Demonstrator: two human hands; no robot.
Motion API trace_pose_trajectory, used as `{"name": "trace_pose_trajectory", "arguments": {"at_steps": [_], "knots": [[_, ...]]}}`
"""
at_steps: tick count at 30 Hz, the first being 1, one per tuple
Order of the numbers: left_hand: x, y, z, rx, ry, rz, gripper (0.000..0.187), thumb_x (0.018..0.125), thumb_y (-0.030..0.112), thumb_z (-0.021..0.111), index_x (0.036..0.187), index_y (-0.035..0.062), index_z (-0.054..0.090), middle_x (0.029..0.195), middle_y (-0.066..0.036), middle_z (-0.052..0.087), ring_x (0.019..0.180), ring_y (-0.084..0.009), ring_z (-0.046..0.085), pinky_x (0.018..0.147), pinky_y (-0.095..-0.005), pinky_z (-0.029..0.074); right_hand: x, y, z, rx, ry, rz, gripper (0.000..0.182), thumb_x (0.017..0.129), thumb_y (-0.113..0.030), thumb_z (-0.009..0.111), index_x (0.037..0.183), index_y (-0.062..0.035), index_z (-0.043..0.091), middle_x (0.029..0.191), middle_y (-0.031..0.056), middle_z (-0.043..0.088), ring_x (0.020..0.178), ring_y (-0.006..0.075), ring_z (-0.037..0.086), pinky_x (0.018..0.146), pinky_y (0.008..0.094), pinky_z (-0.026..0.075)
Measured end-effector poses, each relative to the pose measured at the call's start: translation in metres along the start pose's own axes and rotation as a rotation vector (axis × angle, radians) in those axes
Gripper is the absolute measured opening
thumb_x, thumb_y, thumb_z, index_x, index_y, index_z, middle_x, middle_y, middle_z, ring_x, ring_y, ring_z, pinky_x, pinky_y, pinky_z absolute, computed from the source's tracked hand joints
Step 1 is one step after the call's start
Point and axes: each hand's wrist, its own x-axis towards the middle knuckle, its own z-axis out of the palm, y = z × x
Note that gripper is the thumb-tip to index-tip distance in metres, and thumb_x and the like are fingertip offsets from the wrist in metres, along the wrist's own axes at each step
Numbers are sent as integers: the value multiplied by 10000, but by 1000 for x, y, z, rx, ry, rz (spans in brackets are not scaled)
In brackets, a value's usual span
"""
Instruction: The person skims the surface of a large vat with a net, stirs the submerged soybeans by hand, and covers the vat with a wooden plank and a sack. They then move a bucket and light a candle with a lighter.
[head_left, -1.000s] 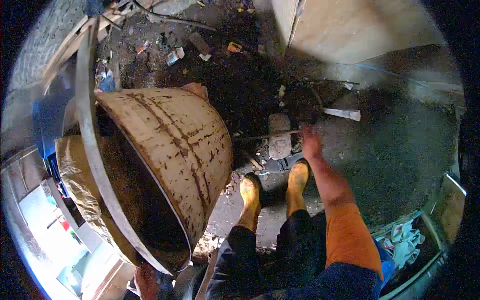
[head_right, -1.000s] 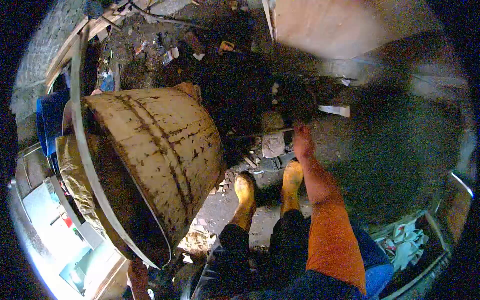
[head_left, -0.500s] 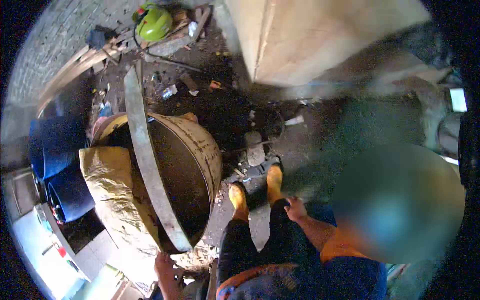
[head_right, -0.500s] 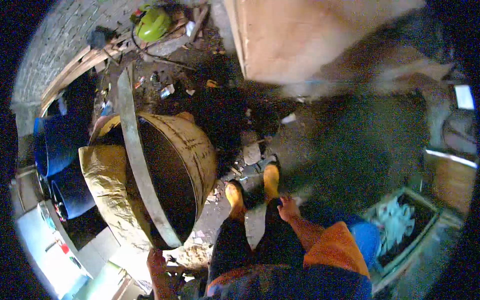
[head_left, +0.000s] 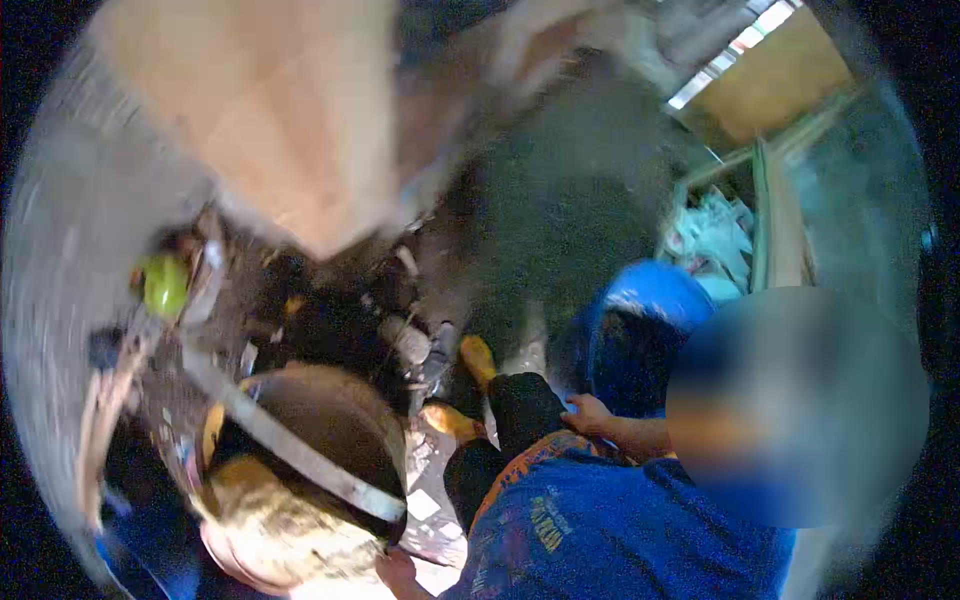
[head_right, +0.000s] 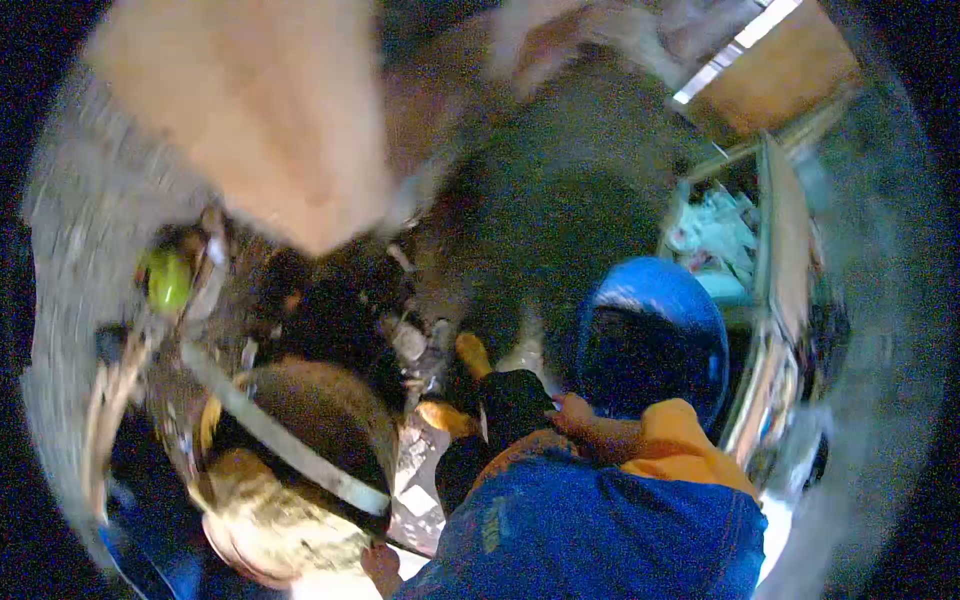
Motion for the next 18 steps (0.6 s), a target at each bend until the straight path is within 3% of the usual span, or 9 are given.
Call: {"name": "trace_pose_trajectory", "arguments": {"at_steps": [1, 2, 5, 6, 10, 13, 14, 16, 18], "knots": [[6, 4, -2, -12, -44, 5, 254, 892, 249, 384, 830, 50, 528, 713, -94, 569, 662, -223, 513, 655, -320, 443, -12, 2, 0, 59, 44, 48, 558, 738, -425, 603, 1133, -34, 561, 1157, 208, 532, 1100, 357, 482, 947, 381, 382], [19, 13, -10, -135, -100, -45, 254, 891, 251, 385, 834, 49, 529, 718, -95, 569, 666, -224, 514, 657, -321, 443, -23, 2, -1, 82, -70, 52, 600, 753, -479, 557, 1158, -36, 543, 1221, 202, 485, 1144, 356, 447, 963, 396, 366], [64, 67, -24, -825, -298, -524, 254, 889, 256, 391, 848, 48, 531, 734, -97, 571, 678, -226, 516, 664, -323, 443, -65, -6, -11, 170, -244, 105, 666, 776, -568, 467, 1214, -67, 503, 1340, 191, 363, 1216, 371, 369, 988, 438, 333], [80, 83, -32, -805, -345, -518, 255, 888, 257, 393, 852, 47, 532, 739, -98, 571, 682, -227, 517, 666, -324, 443, -77, -3, -9, 164, -341, 100, 689, 783, -603, 424, 1245, -95, 480, 1394, 186, 288, 1244, 388, 327, 996, 466, 316], [136, 157, -47, -659, -457, -402, 258, 886, 264, 400, 870, 45, 535, 760, -101, 573, 698, -230, 521, 675, -327, 443, -51, 65, 90, 1, -478, -94, 607, 812, -548, 410, 1239, -123, 487, 1404, 184, 274, 1226, 383, 352, 986, 498, 293], [160, 211, -50, -550, -516, -294, 261, 884, 269, 405, 883, 44, 537, 775, -103, 575, 710, -232, 523, 681, -329, 443, -11, 135, 199, -100, -641, -419, 548, 834, -507, 400, 1234, -144, 493, 1411, 182, 264, 1213, 380, 370, 979, 523, 276], [164, 230, -48, -517, -536, -260, 262, 883, 271, 407, 887, 44, 538, 781, -104, 575, 714, -233, 524, 683, -330, 443, -15, 135, 198, 172, -795, -743, 466, 791, -395, 499, 1115, -70, 579, 1248, 219, 475, 1118, 311, 480, 902, 501, 356], [165, 263, -39, -451, -562, -200, 266, 882, 274, 410, 896, 43, 540, 791, -106, 577, 722, -235, 526, 688, -331, 443, -54, 147, 172, 51, -525, -364, 349, 753, -315, 531, 963, -53, 626, 1066, 212, 555, 986, 316, 548, 833, 479, 406], [159, 293, -28, -404, -581, -159, 269, 881, 277, 414, 905, 42, 541, 801, -107, 578, 730, -236, 527, 692, -333, 443, -107, 139, 109, 147, -340, -213, 246, 714, -235, 563, 811, -36, 672, 885, 204, 635, 854, 320, 615, 764, 458, 457]]}}
